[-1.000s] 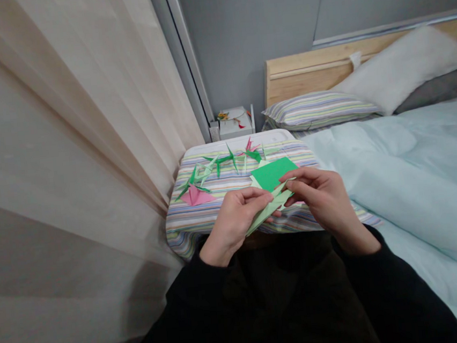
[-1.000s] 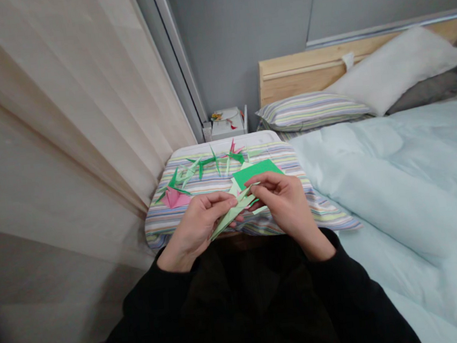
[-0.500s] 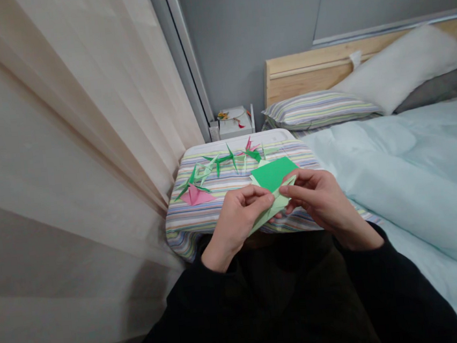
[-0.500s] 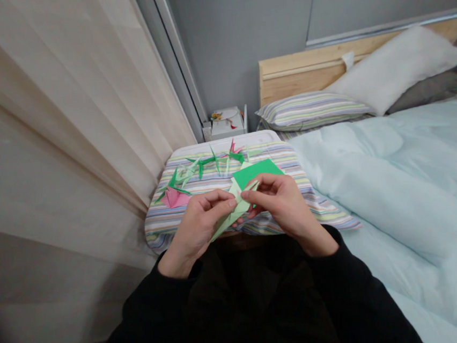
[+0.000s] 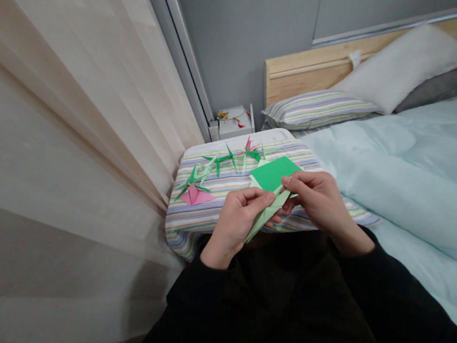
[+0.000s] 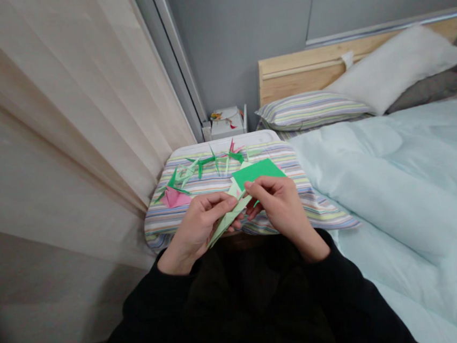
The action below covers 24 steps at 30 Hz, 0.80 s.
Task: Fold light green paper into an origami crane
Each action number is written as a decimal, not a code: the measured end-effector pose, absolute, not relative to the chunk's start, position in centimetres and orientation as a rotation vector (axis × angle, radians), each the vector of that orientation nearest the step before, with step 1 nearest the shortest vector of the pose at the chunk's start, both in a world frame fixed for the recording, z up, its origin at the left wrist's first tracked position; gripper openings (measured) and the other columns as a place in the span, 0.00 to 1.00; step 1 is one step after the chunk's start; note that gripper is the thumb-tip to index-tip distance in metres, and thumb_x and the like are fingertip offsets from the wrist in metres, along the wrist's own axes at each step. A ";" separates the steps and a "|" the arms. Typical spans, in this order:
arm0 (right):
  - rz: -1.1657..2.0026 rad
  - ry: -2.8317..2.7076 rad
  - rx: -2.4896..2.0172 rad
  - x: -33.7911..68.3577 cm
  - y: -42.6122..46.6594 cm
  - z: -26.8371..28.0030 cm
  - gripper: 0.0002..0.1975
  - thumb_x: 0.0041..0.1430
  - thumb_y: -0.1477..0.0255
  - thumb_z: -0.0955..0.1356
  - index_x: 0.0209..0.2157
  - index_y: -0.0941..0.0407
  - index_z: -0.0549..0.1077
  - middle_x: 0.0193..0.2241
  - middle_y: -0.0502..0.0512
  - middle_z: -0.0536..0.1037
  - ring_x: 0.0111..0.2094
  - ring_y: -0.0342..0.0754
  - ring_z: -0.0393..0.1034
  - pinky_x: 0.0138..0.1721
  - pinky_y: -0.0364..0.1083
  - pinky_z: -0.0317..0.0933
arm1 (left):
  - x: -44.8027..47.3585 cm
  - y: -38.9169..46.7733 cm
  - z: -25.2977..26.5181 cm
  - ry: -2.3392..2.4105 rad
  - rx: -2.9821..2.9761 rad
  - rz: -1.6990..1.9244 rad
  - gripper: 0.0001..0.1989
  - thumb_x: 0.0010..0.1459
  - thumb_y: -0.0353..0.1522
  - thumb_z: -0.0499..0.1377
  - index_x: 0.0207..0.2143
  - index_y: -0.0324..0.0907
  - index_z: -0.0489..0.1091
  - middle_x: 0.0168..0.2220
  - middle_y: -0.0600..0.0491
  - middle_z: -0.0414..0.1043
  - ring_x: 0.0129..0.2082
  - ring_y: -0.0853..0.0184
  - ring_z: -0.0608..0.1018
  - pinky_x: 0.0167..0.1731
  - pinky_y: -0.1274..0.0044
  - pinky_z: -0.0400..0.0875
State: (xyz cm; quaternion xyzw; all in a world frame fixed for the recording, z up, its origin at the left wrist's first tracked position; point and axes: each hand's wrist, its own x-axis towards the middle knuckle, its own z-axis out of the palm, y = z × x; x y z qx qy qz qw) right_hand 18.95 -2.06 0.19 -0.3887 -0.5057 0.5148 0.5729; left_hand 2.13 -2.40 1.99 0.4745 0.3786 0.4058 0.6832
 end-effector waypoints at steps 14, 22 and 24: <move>1.016 -1.364 -0.951 18.6 -2.6 0.4 0.17 0.60 0.58 0.73 0.25 0.56 0.74 0.18 0.48 0.75 0.19 0.45 0.74 0.22 0.43 0.71 | 2.1 -2.6 1.9 0.884 1.207 0.996 0.12 0.50 0.39 0.71 0.29 0.39 0.78 0.25 0.53 0.79 0.23 0.68 0.79 0.29 0.76 0.75; 1.017 -1.296 -0.933 19.2 -1.9 0.4 0.14 0.55 0.60 0.76 0.28 0.56 0.76 0.20 0.48 0.75 0.19 0.44 0.72 0.21 0.44 0.73 | 2.1 -2.6 1.4 0.970 1.346 1.108 0.10 0.52 0.36 0.69 0.29 0.37 0.78 0.25 0.53 0.79 0.24 0.69 0.78 0.27 0.80 0.69; 0.946 -1.198 -0.930 19.7 -1.5 0.3 0.14 0.55 0.61 0.75 0.27 0.56 0.76 0.21 0.49 0.75 0.21 0.43 0.71 0.21 0.43 0.73 | 1.9 -2.6 1.2 0.981 1.347 1.089 0.09 0.53 0.36 0.69 0.28 0.38 0.78 0.24 0.52 0.79 0.24 0.67 0.79 0.27 0.79 0.70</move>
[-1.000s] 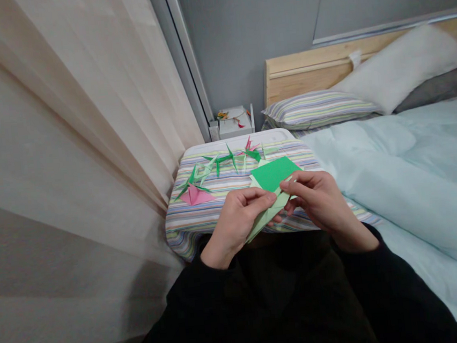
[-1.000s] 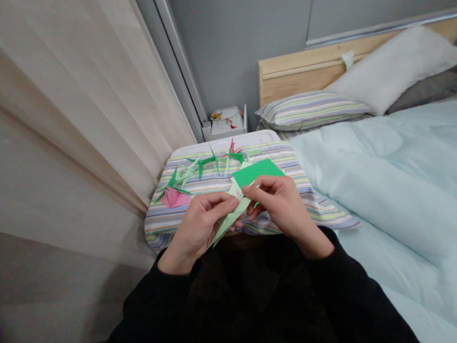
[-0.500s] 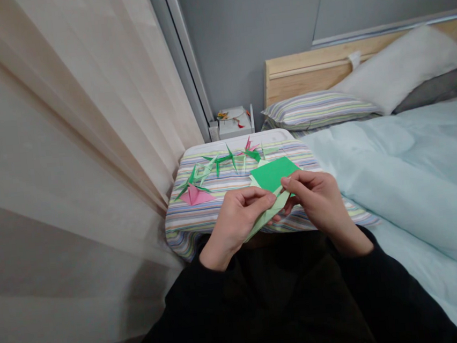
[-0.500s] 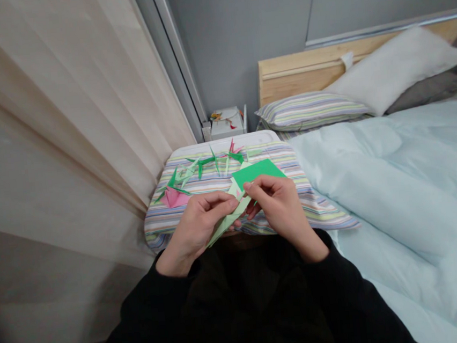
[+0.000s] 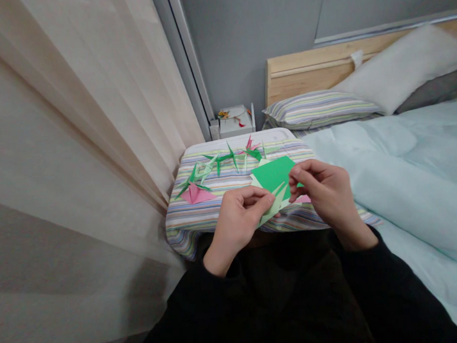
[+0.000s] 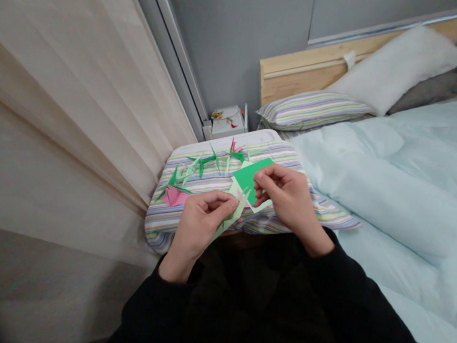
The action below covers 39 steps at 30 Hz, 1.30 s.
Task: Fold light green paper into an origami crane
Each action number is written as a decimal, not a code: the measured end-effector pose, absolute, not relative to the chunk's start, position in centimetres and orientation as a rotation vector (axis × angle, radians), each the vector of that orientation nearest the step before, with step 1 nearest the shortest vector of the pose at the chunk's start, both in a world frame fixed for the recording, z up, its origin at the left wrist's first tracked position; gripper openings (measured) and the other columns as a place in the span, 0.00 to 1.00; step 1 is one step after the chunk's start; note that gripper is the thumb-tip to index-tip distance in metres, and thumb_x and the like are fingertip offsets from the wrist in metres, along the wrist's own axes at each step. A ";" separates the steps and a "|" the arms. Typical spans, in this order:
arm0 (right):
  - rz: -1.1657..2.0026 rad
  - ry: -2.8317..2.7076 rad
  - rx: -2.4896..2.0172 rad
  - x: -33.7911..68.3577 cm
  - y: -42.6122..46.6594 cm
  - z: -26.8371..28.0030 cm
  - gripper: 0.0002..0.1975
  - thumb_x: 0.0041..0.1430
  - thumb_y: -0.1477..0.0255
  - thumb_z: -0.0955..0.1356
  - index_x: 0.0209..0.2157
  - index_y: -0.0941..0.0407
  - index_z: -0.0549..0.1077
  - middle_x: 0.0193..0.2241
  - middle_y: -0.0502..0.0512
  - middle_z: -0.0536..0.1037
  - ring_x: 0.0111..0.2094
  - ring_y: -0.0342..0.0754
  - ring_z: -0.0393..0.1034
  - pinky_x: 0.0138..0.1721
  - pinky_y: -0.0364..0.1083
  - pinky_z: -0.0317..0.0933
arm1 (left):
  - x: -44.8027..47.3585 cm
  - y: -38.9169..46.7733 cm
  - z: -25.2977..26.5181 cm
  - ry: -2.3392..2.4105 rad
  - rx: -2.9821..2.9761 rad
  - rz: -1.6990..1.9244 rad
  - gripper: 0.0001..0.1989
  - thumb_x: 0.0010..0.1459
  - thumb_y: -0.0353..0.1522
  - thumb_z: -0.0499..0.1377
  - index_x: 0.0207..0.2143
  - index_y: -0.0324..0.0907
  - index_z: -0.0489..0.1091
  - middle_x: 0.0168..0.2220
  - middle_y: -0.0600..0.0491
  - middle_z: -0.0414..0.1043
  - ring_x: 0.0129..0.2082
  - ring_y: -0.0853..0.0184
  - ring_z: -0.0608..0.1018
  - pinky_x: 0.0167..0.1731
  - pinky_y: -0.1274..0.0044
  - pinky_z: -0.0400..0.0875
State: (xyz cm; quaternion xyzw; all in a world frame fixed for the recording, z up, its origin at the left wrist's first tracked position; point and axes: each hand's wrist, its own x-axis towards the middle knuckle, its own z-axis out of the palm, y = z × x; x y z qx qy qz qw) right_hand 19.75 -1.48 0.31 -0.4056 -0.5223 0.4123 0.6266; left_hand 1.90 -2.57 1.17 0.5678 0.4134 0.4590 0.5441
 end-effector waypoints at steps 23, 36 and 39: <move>1.149 -1.361 -0.921 18.7 -2.4 0.6 0.09 0.58 0.65 0.73 0.31 0.57 0.76 0.22 0.48 0.76 0.22 0.44 0.73 0.24 0.43 0.73 | 1.9 -2.6 1.2 0.960 1.268 1.080 0.12 0.53 0.38 0.69 0.32 0.37 0.77 0.26 0.52 0.79 0.24 0.69 0.79 0.27 0.79 0.71; 1.219 -1.231 -0.817 18.0 -1.7 0.1 0.07 0.51 0.71 0.77 0.26 0.57 0.77 0.15 0.45 0.73 0.15 0.39 0.66 0.17 0.39 0.63 | 2.2 -2.6 1.0 0.928 1.501 1.241 0.07 0.56 0.34 0.65 0.30 0.38 0.77 0.27 0.53 0.76 0.25 0.71 0.75 0.28 0.80 0.69; 1.156 -1.055 -0.786 18.8 -0.8 -0.1 0.06 0.51 0.72 0.75 0.25 0.57 0.76 0.17 0.45 0.72 0.15 0.37 0.64 0.15 0.37 0.59 | 1.9 -2.6 0.8 0.951 1.486 1.213 0.08 0.56 0.34 0.66 0.29 0.38 0.76 0.26 0.53 0.75 0.24 0.71 0.75 0.27 0.80 0.68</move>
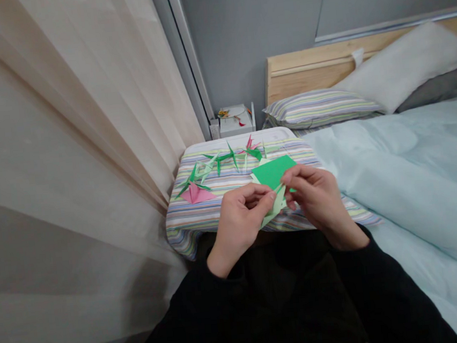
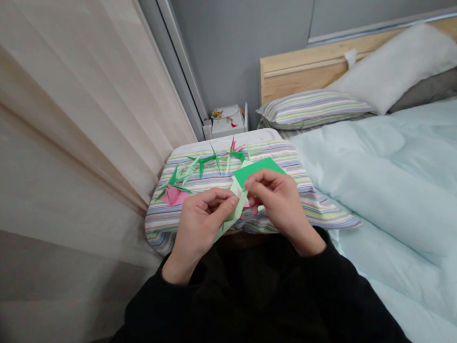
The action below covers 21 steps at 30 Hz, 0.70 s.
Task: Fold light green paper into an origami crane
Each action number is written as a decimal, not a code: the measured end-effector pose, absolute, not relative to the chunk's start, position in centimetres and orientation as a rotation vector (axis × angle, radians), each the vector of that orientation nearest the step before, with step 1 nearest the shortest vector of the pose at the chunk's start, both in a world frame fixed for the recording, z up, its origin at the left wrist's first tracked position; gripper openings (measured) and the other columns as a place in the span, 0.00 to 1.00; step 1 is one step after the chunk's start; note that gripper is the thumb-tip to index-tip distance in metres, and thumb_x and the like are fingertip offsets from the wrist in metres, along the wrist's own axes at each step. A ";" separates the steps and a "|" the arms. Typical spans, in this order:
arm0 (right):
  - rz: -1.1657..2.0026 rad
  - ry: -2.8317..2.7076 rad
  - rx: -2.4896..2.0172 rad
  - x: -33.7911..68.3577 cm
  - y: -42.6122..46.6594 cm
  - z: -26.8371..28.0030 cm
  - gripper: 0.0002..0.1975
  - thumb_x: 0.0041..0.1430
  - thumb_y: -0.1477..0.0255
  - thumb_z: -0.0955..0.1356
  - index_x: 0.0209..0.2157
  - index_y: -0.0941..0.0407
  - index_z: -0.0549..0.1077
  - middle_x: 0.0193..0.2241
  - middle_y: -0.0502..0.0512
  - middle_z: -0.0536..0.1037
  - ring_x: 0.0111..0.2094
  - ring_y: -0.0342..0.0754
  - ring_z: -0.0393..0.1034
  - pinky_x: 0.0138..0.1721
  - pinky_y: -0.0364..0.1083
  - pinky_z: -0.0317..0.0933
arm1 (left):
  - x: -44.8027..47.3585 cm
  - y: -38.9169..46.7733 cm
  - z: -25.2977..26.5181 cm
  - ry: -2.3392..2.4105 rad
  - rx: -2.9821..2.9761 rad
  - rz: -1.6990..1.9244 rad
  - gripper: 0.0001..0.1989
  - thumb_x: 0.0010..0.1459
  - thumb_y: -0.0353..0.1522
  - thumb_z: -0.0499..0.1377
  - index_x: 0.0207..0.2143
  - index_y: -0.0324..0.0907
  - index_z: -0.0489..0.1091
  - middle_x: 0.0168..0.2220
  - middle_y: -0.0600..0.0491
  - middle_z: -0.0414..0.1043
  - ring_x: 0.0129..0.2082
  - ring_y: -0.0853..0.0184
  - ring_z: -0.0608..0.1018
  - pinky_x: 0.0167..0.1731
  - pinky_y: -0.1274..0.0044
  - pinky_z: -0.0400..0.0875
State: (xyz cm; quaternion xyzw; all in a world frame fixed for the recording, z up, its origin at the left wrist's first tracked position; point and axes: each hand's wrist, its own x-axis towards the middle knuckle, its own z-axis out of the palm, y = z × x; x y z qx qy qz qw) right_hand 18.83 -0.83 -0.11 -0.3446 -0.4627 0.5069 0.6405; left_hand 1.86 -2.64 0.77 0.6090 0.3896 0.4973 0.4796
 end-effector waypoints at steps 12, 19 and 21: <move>0.975 -1.446 -0.872 17.9 -2.1 -0.2 0.07 0.61 0.68 0.72 0.31 0.56 0.75 0.20 0.44 0.71 0.19 0.38 0.63 0.21 0.40 0.58 | 2.4 -2.1 0.6 0.905 1.461 1.246 0.07 0.57 0.35 0.65 0.30 0.39 0.77 0.27 0.54 0.76 0.27 0.71 0.75 0.30 0.80 0.68; 0.790 -1.555 -0.935 17.8 -2.4 0.1 0.06 0.60 0.72 0.71 0.28 0.57 0.76 0.25 0.48 0.75 0.26 0.41 0.67 0.26 0.40 0.60 | 2.2 -2.2 1.0 0.956 1.390 1.262 0.07 0.47 0.30 0.65 0.20 0.38 0.71 0.18 0.58 0.67 0.20 0.75 0.66 0.23 0.81 0.62; 0.771 -1.540 -0.940 17.8 -2.5 -0.1 0.07 0.60 0.72 0.71 0.28 0.57 0.75 0.24 0.48 0.74 0.26 0.41 0.67 0.25 0.40 0.59 | 2.1 -2.3 0.7 0.955 1.380 1.256 0.08 0.46 0.29 0.64 0.18 0.39 0.69 0.17 0.59 0.65 0.18 0.76 0.64 0.22 0.81 0.60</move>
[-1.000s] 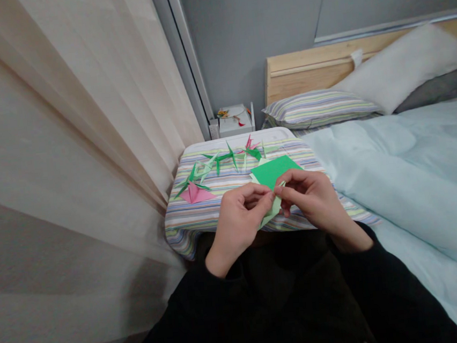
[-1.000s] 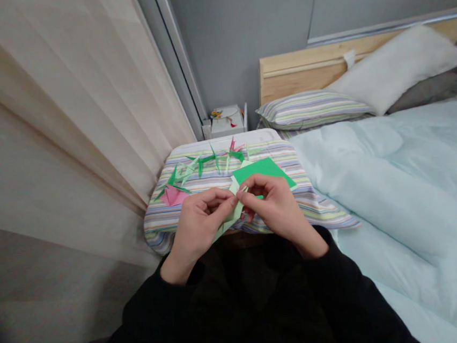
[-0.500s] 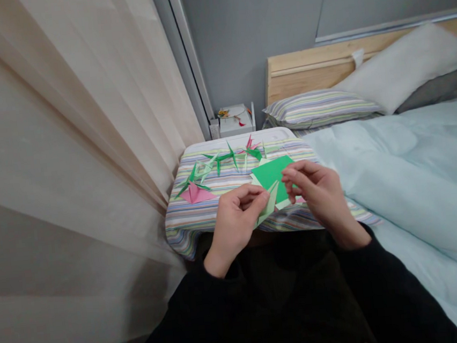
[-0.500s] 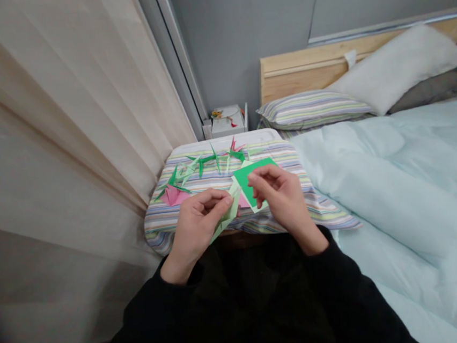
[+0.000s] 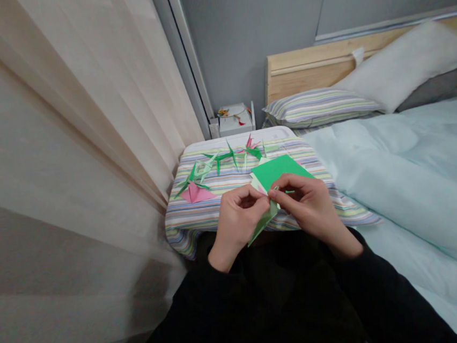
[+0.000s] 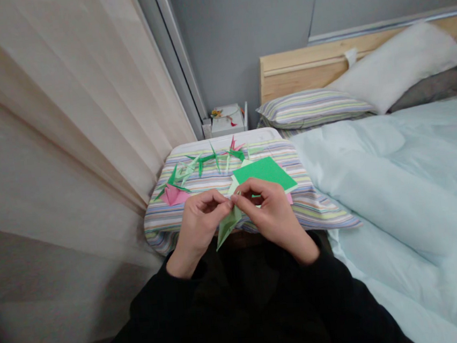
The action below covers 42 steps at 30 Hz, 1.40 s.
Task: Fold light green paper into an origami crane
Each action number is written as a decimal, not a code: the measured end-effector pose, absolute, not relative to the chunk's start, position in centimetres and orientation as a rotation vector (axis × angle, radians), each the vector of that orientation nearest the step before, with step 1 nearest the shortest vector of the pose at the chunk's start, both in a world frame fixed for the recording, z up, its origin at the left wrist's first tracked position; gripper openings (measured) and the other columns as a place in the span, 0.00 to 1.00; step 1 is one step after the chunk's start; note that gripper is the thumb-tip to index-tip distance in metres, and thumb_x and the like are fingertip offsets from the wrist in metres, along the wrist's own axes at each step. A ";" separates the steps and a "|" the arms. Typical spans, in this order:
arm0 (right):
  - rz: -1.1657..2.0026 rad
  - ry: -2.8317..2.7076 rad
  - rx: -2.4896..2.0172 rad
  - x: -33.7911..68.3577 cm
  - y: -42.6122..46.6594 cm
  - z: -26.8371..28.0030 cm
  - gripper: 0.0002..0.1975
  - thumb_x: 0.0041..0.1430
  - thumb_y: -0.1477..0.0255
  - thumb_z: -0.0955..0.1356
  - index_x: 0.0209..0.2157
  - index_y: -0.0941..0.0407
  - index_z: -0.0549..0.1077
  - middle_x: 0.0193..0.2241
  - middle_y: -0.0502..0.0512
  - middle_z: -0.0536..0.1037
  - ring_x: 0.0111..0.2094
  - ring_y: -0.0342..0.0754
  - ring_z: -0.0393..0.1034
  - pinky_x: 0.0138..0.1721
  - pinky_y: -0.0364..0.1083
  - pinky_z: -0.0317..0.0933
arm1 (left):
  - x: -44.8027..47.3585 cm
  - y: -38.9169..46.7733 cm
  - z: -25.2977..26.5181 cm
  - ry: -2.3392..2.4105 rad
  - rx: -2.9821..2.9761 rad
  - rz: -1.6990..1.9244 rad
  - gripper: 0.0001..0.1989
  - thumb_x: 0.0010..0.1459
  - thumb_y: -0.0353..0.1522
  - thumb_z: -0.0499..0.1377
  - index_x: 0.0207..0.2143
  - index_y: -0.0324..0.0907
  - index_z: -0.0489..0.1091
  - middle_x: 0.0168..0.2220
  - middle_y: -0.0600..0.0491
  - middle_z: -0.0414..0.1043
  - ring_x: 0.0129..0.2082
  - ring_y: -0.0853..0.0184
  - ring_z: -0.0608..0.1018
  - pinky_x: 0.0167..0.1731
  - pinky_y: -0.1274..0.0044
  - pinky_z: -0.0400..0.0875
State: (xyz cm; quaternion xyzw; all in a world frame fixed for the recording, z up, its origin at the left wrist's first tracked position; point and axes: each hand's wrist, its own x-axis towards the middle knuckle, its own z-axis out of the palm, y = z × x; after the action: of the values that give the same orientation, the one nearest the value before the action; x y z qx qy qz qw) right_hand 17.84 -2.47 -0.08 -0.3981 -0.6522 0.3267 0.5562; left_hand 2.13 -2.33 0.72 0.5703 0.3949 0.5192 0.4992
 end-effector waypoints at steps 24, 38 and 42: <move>0.911 -0.862 -0.854 18.7 -0.7 -2.0 0.10 0.53 0.67 0.77 0.31 0.55 0.74 0.24 0.45 0.74 0.22 0.40 0.72 0.28 0.43 0.76 | -0.2 -2.4 -2.8 0.839 1.243 1.465 0.36 0.60 0.36 0.63 0.67 0.51 0.50 0.48 0.47 0.79 0.50 0.58 0.82 0.48 0.66 0.79; 0.992 -0.902 -0.793 16.9 -2.3 -1.1 0.11 0.52 0.69 0.78 0.31 0.56 0.74 0.27 0.47 0.78 0.27 0.43 0.78 0.35 0.46 0.79 | 2.2 -1.8 -1.1 0.988 1.671 1.572 0.05 0.61 0.33 0.65 0.38 0.42 0.80 0.38 0.51 0.83 0.39 0.65 0.83 0.42 0.76 0.78; 1.101 -1.085 -0.775 17.9 -3.0 -0.9 0.12 0.57 0.67 0.76 0.38 0.54 0.71 0.32 0.48 0.78 0.28 0.45 0.79 0.29 0.45 0.77 | 1.7 -1.4 -0.6 0.948 1.645 1.549 0.05 0.58 0.32 0.67 0.36 0.41 0.82 0.35 0.50 0.83 0.35 0.65 0.83 0.39 0.76 0.79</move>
State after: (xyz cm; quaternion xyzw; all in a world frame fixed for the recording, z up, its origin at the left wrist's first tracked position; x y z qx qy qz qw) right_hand 17.88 -2.96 -0.90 -0.3411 -0.4776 0.4845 0.6487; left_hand 1.68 -1.43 -0.65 0.6315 0.3641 0.5948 0.3388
